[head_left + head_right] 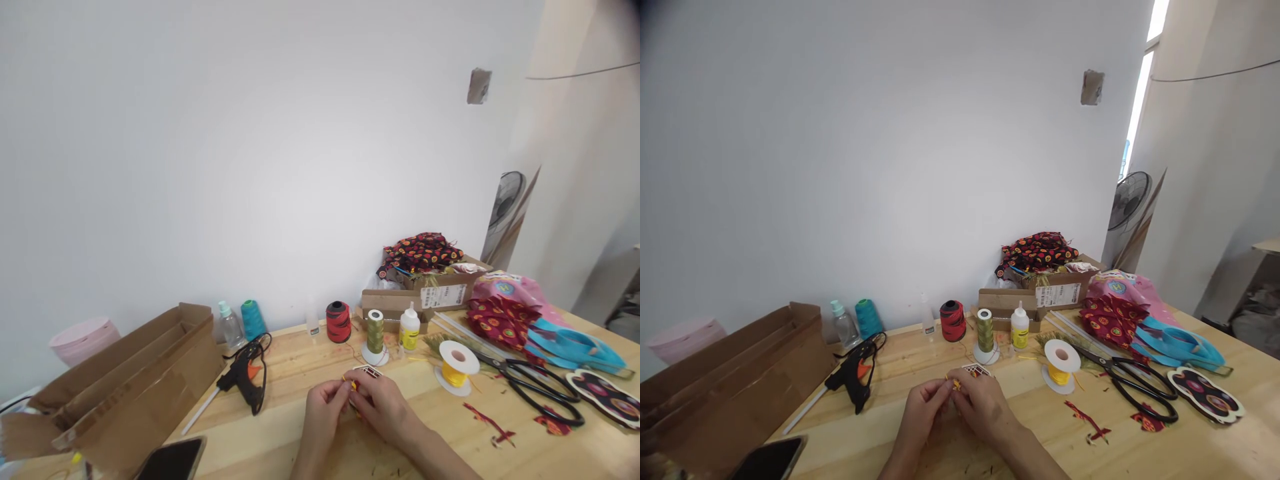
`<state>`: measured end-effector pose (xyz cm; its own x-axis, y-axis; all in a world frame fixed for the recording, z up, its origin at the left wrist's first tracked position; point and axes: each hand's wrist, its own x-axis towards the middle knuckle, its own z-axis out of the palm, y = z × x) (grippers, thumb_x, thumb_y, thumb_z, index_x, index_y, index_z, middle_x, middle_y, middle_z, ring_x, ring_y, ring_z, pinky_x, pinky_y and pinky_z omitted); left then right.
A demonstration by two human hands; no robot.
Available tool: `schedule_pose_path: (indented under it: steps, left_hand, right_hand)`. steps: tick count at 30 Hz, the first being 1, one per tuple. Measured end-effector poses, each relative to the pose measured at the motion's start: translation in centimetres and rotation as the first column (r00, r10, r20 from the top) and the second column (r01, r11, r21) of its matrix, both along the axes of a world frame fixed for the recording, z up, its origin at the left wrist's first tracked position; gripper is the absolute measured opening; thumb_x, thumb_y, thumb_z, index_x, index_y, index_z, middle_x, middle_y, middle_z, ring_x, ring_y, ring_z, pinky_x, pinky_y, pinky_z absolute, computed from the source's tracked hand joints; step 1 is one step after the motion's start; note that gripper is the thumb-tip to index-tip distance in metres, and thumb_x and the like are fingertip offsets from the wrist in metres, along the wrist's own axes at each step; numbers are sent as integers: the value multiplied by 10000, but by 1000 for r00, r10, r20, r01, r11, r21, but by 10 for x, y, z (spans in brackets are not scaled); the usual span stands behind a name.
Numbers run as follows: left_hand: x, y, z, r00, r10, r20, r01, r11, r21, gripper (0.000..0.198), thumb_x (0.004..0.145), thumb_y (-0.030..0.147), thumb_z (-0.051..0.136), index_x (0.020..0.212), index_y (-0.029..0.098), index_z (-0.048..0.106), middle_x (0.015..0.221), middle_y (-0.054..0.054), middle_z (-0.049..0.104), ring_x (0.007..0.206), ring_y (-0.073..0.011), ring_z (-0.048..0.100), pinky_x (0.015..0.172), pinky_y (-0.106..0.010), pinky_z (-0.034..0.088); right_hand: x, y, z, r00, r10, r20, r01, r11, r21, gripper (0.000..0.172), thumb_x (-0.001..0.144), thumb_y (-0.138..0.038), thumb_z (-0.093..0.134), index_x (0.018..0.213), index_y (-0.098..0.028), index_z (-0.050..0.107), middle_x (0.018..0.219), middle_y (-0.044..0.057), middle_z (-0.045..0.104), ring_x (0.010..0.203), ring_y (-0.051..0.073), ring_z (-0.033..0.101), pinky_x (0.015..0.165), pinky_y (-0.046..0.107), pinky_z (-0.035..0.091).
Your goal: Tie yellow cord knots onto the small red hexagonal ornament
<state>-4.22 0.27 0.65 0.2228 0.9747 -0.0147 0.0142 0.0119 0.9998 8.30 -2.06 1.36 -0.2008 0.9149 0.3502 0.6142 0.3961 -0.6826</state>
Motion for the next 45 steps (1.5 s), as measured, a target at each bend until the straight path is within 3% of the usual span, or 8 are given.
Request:
schedule_pose_path:
  steps: [4,11,17,32,37,42,45]
  left_hand:
    - [-1,3,-6,1000,-20,-12,20,1000,17,269,614,340,537,458,122,557,359,78,312,363,-56,260,365,-184,164]
    - [-2,3,-9,1000,-4,-31,5,1000,23,254,636,281,483,425,139,482,360,84,291,342,-52,247,348,-181,148]
    - [-2,5,-10,999,7,-32,-7,1000,11,260,618,315,492,423,145,466,357,85,314,323,-52,259,331,-176,163]
    - [-4,6,-9,999,42,-5,-43,997,-61,208,592,319,539,544,117,554,366,79,385,295,-36,292,291,-149,199]
    - [-6,6,-7,1000,19,3,-19,996,-86,183,596,297,538,569,118,568,395,63,444,301,-39,325,280,-143,223]
    - [-8,4,-1,999,-31,19,33,992,-118,172,585,261,546,583,105,618,465,-2,545,438,-95,462,306,-143,251]
    - [-8,3,0,999,-34,-3,33,993,-117,167,574,255,552,557,114,639,446,4,544,422,-88,439,324,-154,247]
  right_hand:
    - [1,-1,-1,997,-6,71,6,1000,-2,218,731,-192,404,920,-244,500,746,11,602,666,144,520,563,204,343]
    - [1,1,-2,997,-17,74,18,1000,-19,251,729,-202,417,961,-239,505,564,-18,574,536,127,498,517,201,337]
    - [2,-1,1,1000,-30,-3,30,999,-18,228,772,-213,357,933,-222,518,566,-14,564,524,117,488,519,202,342]
    - [1,-1,-1,999,-6,-45,6,1000,0,307,722,-115,361,1005,-205,442,470,-62,471,450,101,421,484,199,312]
    - [0,-1,-4,1000,29,-7,-30,999,-28,367,700,-97,372,1048,-205,407,467,-66,495,463,108,444,515,205,333]
    - [0,-2,-1,999,9,41,-9,1000,-5,334,721,-131,372,1040,-218,419,568,-28,574,573,126,495,576,213,345]
    - [1,-3,1,997,-21,79,23,1000,-19,269,722,-154,382,960,-228,481,612,-14,582,563,122,494,534,198,334]
